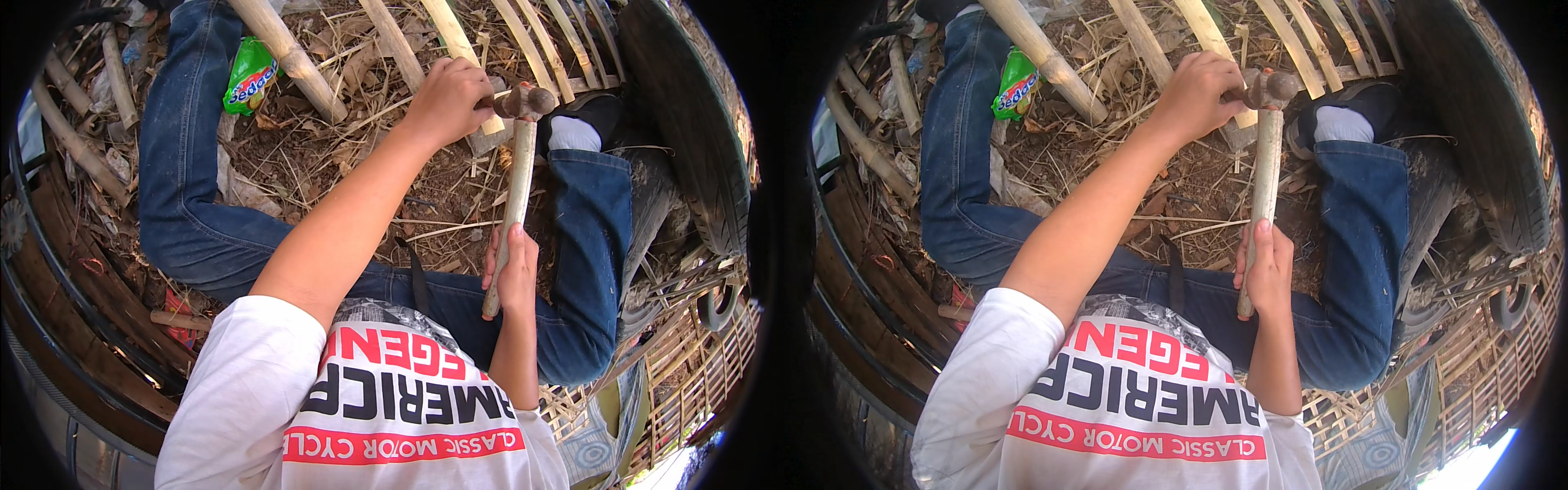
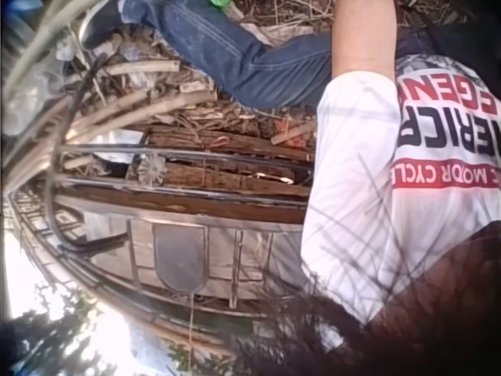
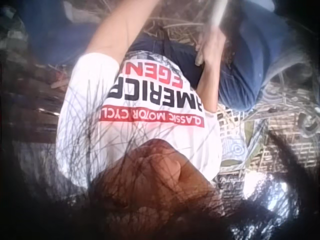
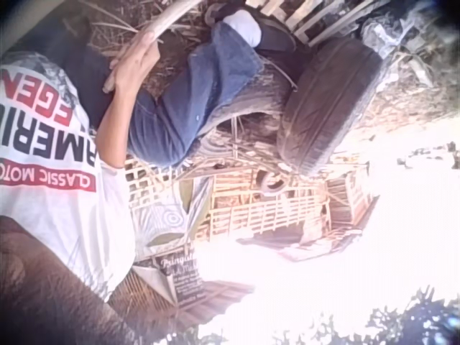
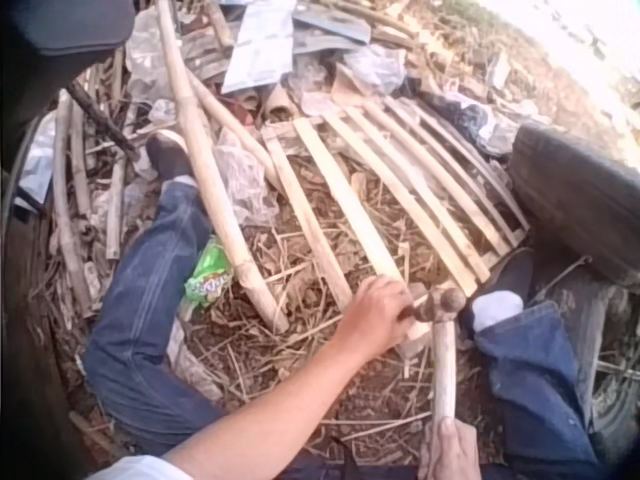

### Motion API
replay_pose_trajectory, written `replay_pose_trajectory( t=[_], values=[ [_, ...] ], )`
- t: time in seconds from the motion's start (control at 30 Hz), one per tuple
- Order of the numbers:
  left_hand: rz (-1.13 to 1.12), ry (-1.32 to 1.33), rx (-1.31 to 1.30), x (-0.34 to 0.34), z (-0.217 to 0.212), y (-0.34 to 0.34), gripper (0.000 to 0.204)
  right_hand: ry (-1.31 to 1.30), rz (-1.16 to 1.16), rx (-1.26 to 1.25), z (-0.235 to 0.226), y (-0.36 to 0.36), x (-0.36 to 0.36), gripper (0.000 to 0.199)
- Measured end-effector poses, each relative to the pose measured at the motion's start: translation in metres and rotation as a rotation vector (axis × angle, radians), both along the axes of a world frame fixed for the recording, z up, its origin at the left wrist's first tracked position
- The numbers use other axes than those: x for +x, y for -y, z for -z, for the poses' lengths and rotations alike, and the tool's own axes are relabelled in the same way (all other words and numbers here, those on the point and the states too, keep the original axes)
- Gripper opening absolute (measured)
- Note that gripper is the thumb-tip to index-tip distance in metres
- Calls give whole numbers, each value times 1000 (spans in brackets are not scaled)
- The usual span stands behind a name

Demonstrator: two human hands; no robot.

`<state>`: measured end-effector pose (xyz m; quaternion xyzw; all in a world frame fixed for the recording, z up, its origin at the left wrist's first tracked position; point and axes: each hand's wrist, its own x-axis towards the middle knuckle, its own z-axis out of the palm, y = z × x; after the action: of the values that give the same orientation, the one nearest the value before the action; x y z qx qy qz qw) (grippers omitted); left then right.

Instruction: The person assembles a bamboo structure by nailing thin bamboo slats to a wooden frame using a hammer.

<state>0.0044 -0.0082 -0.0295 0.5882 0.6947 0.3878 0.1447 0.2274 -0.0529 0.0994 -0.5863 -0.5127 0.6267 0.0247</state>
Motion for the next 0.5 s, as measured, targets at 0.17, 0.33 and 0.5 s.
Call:
replay_pose_trajectory(
  t=[0.17,0.33,0.5],
  values=[
    [-17,-22,9,2,1,1,17,8,3,6,0,1,-2,55],
    [-24,-24,74,4,1,-1,17,26,26,68,-16,0,-4,57],
    [-24,-26,74,2,3,-1,17,-56,42,75,-16,2,-3,57]
  ],
)
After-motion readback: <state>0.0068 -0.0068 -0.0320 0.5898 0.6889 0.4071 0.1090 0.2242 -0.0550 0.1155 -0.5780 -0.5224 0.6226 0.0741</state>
